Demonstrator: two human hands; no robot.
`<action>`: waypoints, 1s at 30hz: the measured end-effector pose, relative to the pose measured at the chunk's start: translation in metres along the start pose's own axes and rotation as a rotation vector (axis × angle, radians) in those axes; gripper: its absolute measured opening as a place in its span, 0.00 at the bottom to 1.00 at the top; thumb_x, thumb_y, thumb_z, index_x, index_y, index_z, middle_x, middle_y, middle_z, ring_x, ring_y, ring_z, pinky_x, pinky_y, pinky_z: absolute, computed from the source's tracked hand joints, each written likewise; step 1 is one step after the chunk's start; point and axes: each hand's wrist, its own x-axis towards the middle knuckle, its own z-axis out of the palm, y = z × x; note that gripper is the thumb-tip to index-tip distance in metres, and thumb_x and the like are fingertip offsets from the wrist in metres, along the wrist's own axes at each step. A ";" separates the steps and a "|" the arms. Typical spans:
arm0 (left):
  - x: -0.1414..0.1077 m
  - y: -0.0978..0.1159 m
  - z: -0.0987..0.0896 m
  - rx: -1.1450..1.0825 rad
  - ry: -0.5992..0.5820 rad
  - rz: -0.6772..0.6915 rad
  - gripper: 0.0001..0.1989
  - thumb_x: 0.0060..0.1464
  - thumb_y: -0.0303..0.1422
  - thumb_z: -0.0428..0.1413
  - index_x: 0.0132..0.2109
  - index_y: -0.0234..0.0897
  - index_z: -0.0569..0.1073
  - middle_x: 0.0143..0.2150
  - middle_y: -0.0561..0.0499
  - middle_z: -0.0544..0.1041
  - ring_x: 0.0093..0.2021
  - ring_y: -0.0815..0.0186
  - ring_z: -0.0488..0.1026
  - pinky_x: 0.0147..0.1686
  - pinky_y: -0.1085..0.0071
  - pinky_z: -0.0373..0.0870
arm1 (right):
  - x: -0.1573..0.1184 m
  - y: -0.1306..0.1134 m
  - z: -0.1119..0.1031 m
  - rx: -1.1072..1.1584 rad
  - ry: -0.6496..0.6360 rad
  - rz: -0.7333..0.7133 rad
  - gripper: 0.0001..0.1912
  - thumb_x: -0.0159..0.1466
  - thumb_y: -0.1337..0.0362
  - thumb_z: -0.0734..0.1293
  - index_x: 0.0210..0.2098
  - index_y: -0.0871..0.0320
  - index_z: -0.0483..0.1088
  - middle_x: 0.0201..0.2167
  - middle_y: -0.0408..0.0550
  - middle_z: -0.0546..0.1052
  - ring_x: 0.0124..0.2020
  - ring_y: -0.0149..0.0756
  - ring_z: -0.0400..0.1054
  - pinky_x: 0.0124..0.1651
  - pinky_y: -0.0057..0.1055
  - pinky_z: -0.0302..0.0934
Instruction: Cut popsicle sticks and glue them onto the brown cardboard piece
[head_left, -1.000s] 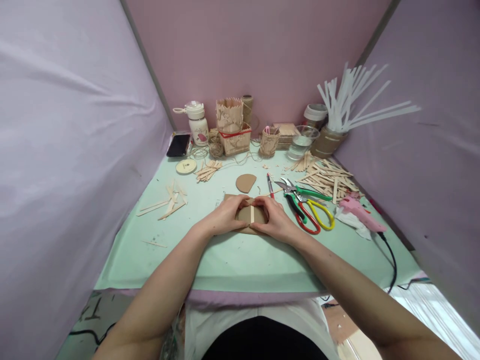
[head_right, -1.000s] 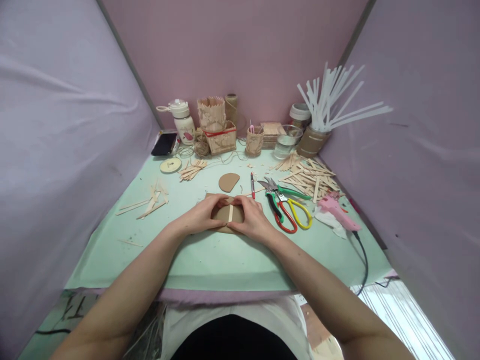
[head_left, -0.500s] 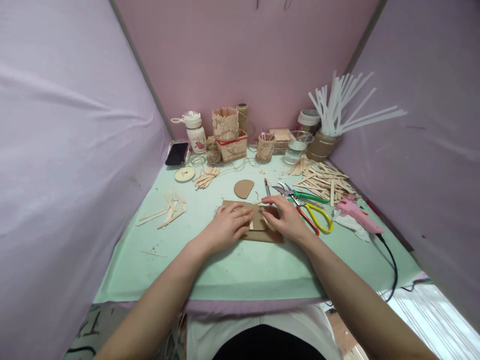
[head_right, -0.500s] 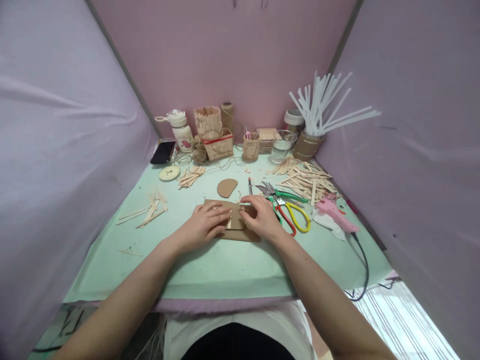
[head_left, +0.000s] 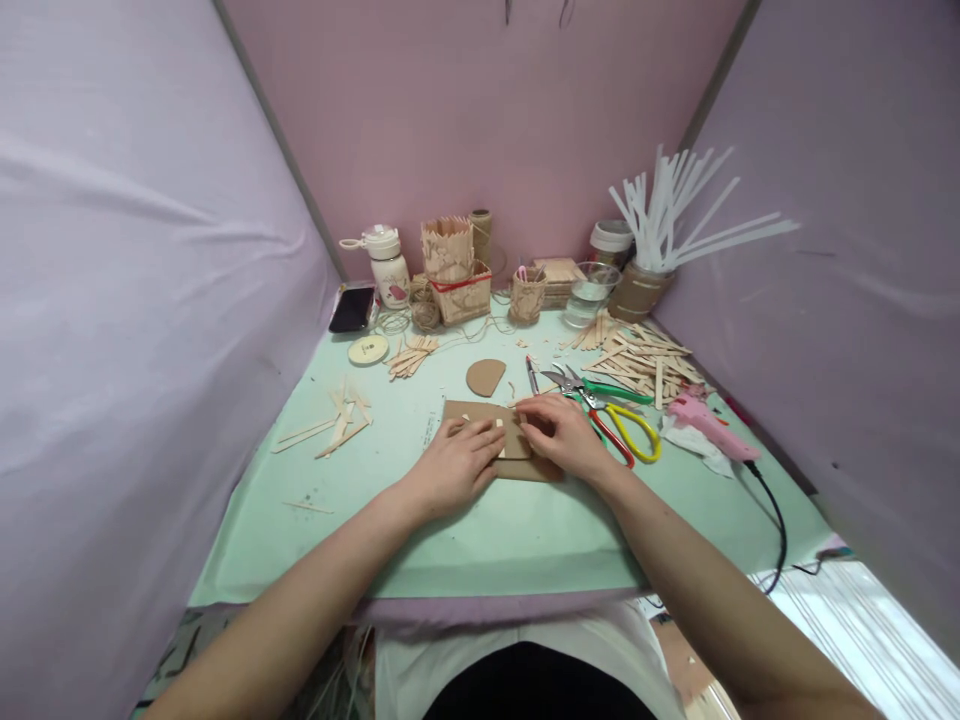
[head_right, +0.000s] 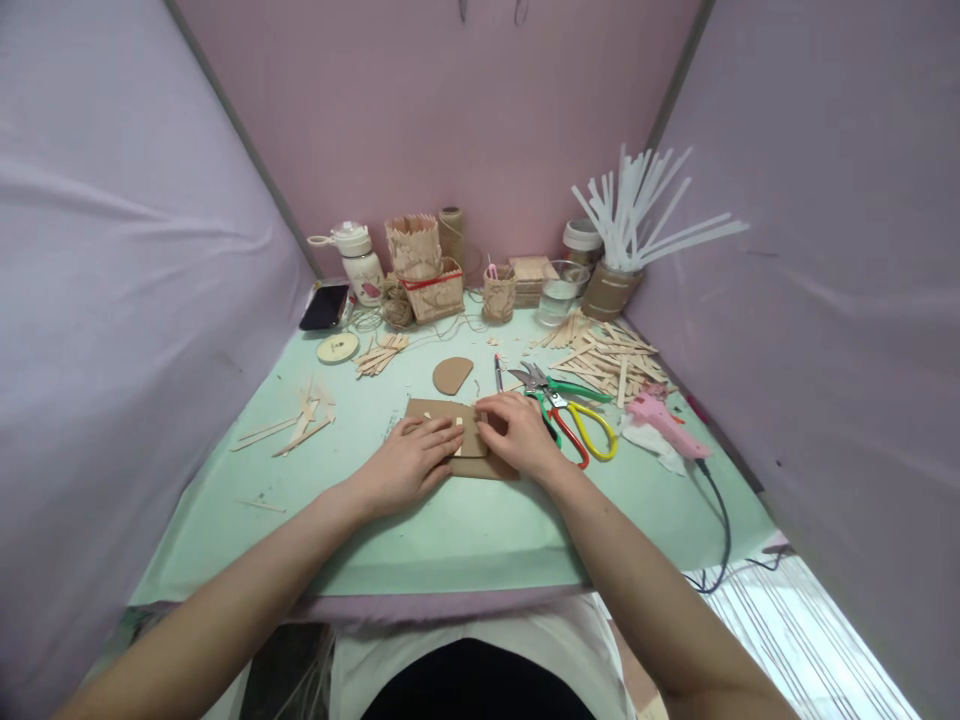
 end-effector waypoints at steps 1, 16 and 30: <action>0.000 0.000 0.000 0.007 -0.003 0.002 0.20 0.66 0.35 0.45 0.62 0.39 0.68 0.66 0.45 0.67 0.67 0.54 0.59 0.61 0.52 0.51 | 0.001 0.001 0.000 0.000 0.024 0.015 0.09 0.61 0.66 0.65 0.40 0.53 0.76 0.44 0.49 0.81 0.49 0.46 0.71 0.54 0.46 0.61; -0.001 -0.003 0.003 -0.075 0.090 -0.024 0.18 0.63 0.34 0.50 0.58 0.42 0.71 0.63 0.44 0.71 0.64 0.53 0.63 0.58 0.52 0.56 | 0.006 0.011 -0.018 -0.115 -0.217 0.009 0.22 0.56 0.67 0.70 0.50 0.51 0.73 0.49 0.50 0.75 0.53 0.49 0.65 0.55 0.47 0.59; -0.003 -0.001 0.007 -0.195 0.231 -0.056 0.17 0.61 0.32 0.52 0.56 0.40 0.69 0.60 0.40 0.72 0.58 0.55 0.69 0.56 0.54 0.59 | 0.014 0.007 -0.028 -0.078 -0.386 0.062 0.21 0.54 0.68 0.72 0.47 0.51 0.73 0.47 0.49 0.71 0.51 0.46 0.66 0.54 0.42 0.61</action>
